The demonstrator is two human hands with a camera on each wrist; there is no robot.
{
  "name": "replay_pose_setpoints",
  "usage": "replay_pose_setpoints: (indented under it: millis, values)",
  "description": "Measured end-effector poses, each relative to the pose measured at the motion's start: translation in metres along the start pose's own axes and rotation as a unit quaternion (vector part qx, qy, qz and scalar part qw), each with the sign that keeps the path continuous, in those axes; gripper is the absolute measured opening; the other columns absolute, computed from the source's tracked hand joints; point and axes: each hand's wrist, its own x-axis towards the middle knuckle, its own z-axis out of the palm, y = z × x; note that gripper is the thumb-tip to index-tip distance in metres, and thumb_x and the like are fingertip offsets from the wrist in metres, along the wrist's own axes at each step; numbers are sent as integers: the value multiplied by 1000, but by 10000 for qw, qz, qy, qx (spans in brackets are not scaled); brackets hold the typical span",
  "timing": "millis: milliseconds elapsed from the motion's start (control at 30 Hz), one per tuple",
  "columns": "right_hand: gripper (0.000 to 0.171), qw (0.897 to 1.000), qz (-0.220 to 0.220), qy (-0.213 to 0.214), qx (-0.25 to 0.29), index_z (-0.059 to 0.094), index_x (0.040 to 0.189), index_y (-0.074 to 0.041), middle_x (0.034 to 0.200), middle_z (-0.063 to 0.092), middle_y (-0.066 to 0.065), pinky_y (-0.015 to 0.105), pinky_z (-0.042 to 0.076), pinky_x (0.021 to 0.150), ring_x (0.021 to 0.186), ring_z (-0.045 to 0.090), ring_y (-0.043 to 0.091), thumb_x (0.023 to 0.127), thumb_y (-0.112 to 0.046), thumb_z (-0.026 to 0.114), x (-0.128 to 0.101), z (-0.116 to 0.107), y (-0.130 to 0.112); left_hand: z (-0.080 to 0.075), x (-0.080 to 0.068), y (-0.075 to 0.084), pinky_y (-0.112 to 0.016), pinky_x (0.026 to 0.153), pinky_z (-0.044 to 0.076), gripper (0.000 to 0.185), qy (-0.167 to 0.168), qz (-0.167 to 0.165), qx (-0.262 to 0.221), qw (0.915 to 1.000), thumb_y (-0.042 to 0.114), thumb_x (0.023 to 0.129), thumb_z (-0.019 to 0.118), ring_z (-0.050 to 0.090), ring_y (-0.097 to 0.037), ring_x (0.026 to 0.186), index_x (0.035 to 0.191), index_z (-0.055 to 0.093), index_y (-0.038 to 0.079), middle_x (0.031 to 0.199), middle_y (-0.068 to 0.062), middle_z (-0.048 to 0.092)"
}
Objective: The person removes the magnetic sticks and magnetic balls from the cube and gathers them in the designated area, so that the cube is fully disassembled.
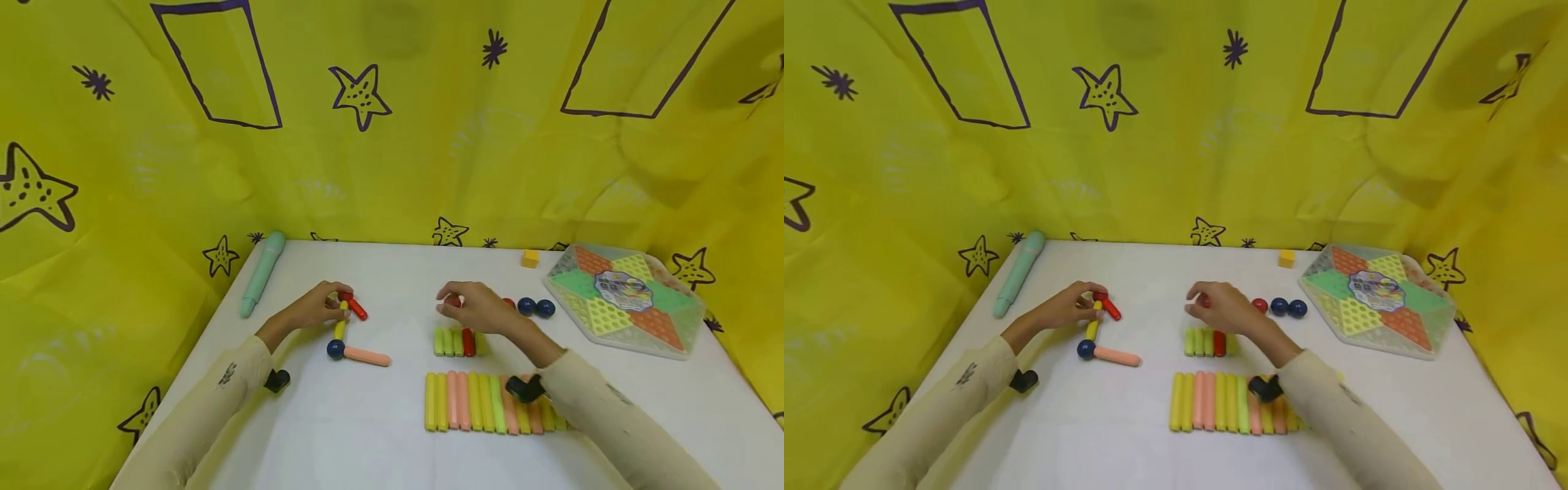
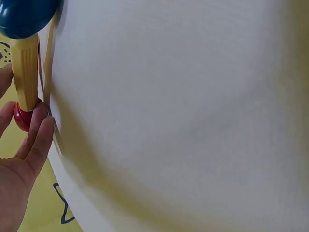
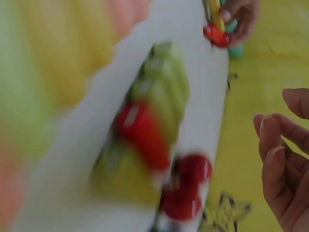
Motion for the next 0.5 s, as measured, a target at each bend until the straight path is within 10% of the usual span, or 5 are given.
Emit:
replay_pose_setpoints:
  millis: [500]
  values:
    - [43, 9959, 709, -371, -419, 68, 115, -10, 109, 68, 4, 32, 49, 75, 93, 62, 19, 84, -36, 82, 135, 99, -52, -2, 4, -5, -44, 101, 52, 51, -51, 175, -51, 9998, 10, 95, 69, 63, -34, 113, 141, 51, -2, 129, -20, 54]
